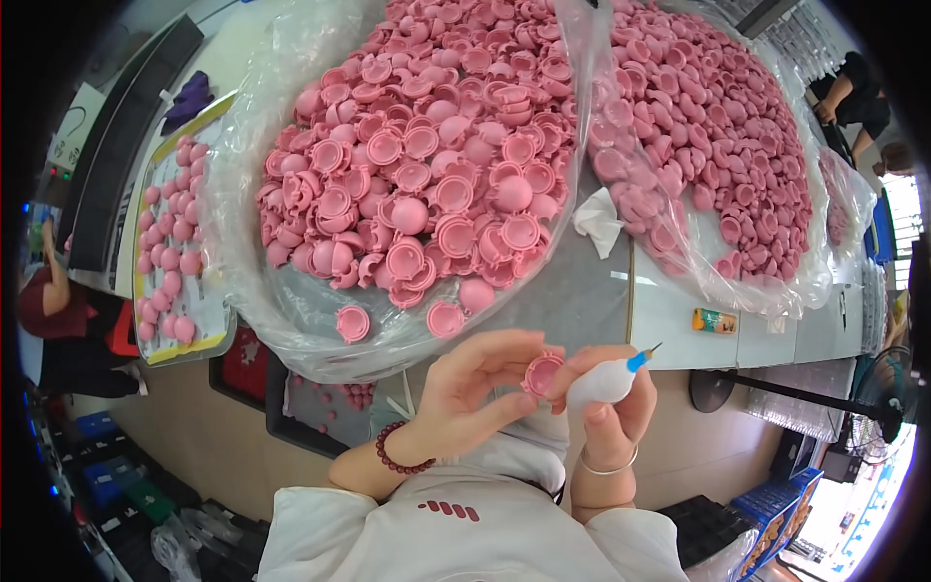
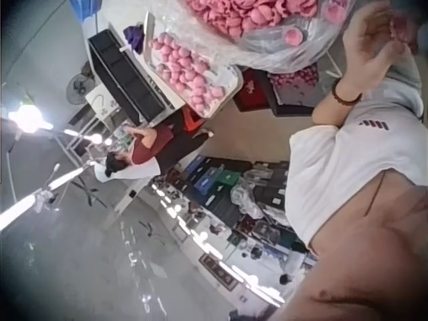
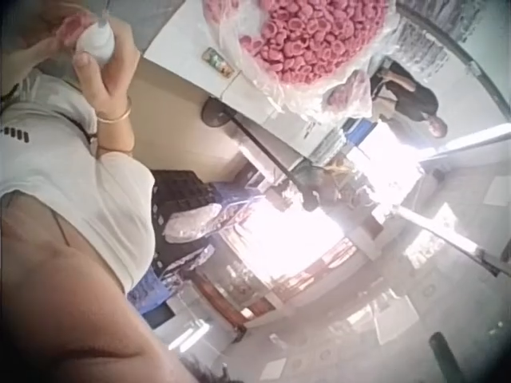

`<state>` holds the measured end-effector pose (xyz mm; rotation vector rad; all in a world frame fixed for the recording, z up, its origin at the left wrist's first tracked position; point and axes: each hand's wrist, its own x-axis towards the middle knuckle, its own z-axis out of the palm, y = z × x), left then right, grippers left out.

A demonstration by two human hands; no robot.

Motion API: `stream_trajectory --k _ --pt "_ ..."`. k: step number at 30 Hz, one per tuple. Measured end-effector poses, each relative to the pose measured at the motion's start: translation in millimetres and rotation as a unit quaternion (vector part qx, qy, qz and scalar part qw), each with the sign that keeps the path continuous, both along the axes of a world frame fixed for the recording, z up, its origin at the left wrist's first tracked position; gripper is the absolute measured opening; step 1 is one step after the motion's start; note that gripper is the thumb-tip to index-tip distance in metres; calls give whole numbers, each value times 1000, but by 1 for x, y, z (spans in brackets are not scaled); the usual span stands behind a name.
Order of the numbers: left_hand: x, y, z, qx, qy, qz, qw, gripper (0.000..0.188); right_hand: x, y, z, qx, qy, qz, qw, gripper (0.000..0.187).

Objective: Applying glue to small pink plastic parts and joining them together in a factory setting.

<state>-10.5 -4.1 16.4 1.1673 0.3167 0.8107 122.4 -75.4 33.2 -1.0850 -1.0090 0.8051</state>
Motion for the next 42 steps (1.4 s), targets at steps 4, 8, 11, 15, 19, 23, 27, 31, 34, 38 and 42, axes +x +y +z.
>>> stream_trajectory --k 4,8,11,15,19,23,27,31,34,38,42 --pt "-7 -1 -7 -107 -30 -76 991 43 -4 0 10 5 45 -100 994 44" --pt "-7 1 -3 -132 -59 -59 988 43 21 -3 1 129 -47 -204 969 45" --pt "-5 1 -2 -139 -73 -60 986 42 24 0 5 201 -95 -180 958 47" --pt "-4 0 -5 -135 -67 -34 988 40 25 -6 13 227 -246 -92 938 56" --pt "-4 0 -2 -136 -47 -30 989 39 21 -6 10 232 -308 -123 914 62" --pt "-5 1 -5 -132 -42 -39 990 39 16 -3 11 224 -304 -120 918 60" --pt "-5 1 -5 -130 -44 -44 989 40 15 -3 9 216 -308 -121 919 59" --pt "-5 2 -5 -128 -43 -51 989 40 15 -2 5 245 -277 -171 913 61" --pt "-6 2 -5 -119 -45 -53 991 40 12 -2 10 197 -271 -190 923 54" --pt "-5 1 -4 -123 -42 -55 990 40 13 -2 12 165 -301 -161 925 54" --pt "-6 1 -6 -117 -40 -58 991 39 11 0 3 222 -285 -210 909 63"
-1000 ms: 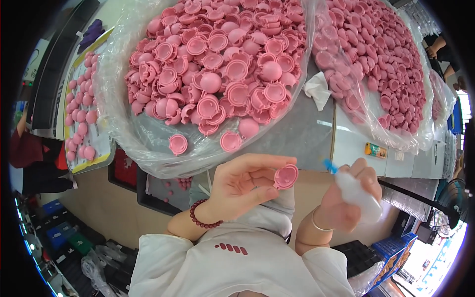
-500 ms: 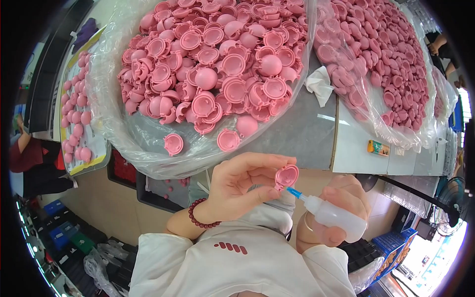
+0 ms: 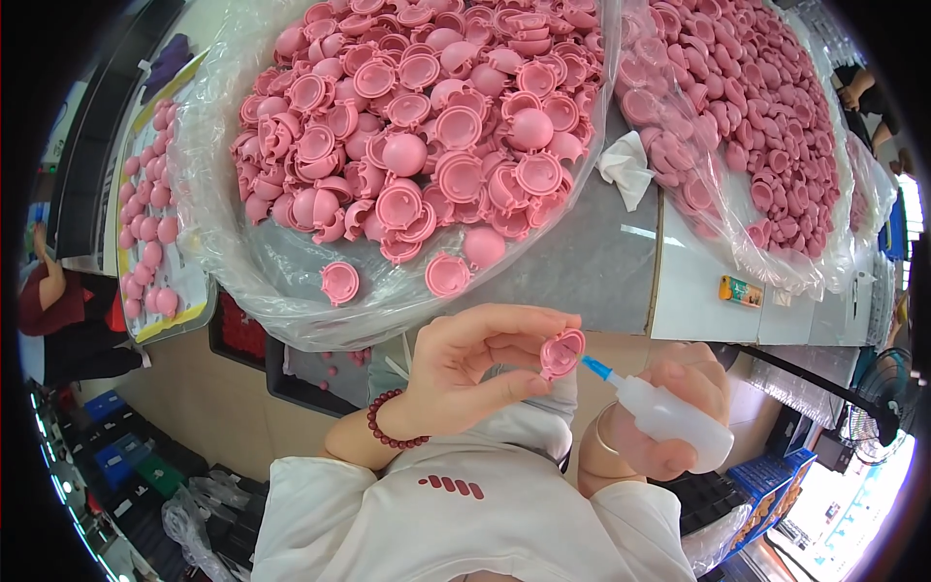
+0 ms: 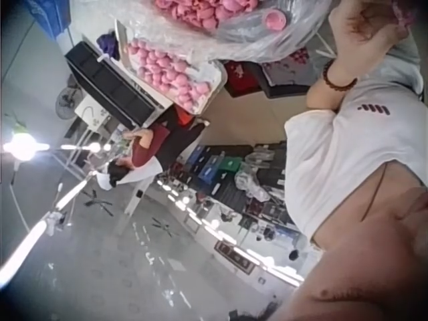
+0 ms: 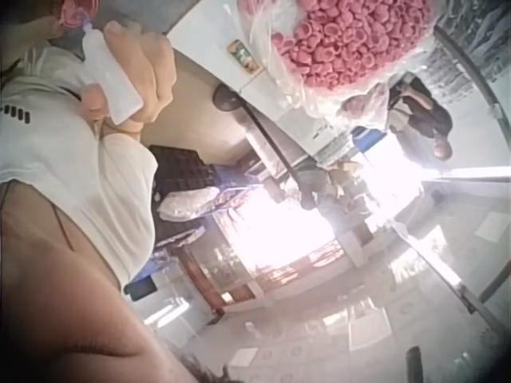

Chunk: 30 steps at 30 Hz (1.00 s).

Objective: Applying glue to small pink plastic parts and joining them together in a factory setting.

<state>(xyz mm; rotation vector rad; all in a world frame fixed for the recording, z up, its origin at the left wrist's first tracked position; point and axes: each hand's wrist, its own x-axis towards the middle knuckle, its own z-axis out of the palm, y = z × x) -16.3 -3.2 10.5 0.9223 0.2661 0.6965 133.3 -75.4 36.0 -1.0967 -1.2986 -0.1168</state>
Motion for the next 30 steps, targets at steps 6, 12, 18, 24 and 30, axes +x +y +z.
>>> stream_trajectory --k 6,12,18,24,30 --pt "-2 0 3 45 20 23 999 38 0 -5 6 -63 -20 -27 997 64" --pt "-7 4 7 246 100 92 960 39 -4 -2 5 -51 -11 -8 999 63" --pt "-6 7 0 287 48 110 950 38 28 -25 -12 22 -4 -111 994 55" --pt "-7 7 -10 -41 -143 -17 989 31 147 -68 -18 -52 90 -420 901 34" --pt "4 1 -4 -149 -152 -61 975 37 211 -99 -24 -209 100 -493 839 41"
